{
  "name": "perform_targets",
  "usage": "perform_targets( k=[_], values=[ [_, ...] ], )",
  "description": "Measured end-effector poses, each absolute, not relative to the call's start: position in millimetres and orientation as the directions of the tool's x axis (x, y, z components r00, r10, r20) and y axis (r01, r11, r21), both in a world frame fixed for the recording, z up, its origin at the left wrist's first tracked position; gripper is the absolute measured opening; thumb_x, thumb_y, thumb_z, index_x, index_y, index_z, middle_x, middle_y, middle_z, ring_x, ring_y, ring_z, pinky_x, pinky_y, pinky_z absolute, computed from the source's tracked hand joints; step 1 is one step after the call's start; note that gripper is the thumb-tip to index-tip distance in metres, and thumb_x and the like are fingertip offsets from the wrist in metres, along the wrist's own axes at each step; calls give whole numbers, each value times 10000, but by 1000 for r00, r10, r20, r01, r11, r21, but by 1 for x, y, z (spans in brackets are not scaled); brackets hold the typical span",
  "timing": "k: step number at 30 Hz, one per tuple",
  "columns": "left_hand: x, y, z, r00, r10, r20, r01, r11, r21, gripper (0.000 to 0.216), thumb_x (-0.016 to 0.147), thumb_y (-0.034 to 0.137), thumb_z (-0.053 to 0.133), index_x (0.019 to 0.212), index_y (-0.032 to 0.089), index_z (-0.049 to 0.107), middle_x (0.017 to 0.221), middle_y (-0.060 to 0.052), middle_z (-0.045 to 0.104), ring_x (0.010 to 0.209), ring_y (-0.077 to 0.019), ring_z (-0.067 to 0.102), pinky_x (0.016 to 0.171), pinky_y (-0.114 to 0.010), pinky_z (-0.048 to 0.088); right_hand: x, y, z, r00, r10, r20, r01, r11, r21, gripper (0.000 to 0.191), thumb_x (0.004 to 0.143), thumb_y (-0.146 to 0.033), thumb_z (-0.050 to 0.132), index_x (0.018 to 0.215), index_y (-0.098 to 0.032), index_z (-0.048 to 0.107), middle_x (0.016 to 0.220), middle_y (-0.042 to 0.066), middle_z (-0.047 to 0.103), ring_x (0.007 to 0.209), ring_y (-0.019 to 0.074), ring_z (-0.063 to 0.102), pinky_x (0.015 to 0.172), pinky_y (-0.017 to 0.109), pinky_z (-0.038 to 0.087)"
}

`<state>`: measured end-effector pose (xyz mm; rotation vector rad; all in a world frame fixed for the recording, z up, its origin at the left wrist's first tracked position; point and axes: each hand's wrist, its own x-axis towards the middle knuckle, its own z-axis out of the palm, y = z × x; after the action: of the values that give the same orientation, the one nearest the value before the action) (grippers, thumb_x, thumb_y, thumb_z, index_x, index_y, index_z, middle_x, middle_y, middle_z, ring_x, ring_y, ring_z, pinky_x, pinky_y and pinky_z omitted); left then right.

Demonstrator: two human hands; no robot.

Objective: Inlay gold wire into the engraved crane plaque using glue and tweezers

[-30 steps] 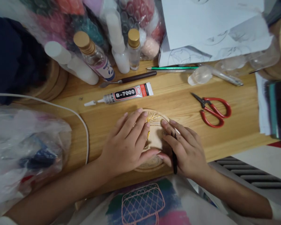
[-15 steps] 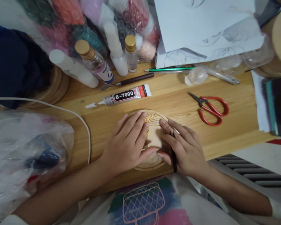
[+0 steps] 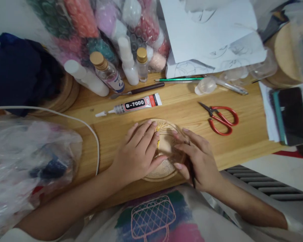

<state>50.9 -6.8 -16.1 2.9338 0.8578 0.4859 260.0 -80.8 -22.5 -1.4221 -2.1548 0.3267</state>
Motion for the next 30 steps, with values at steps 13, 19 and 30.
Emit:
perform_targets(
  k=[13,19,30],
  values=[
    [50,-8,-18,785,556,272,523,-831,188,484,948,434,490,1118,14,661,1296,-256,618,1220,-362,591,1020,-512,478,252,-71,-26,-430,870,242,787,492,-371,322,1002,-321,406,1234,-157,559,1369,119,620,1421,245,399,1056,418,400],
    [50,-9,-20,784,559,272,523,-829,199,465,954,396,476,1148,11,652,1301,-253,615,1237,-355,580,1031,-511,468,245,-72,-23,-436,871,225,821,488,-296,358,988,-300,432,1278,-130,555,1346,125,637,1361,242,470,1064,399,376],
    [49,-7,-18,795,549,258,522,-836,171,471,960,418,475,1145,24,654,1291,-242,627,1233,-343,586,1024,-494,470,240,-71,-23,-422,870,256,840,481,-251,361,1010,-397,385,1175,-152,592,1293,115,675,1256,245,559,1052,392,363]
  ],
)
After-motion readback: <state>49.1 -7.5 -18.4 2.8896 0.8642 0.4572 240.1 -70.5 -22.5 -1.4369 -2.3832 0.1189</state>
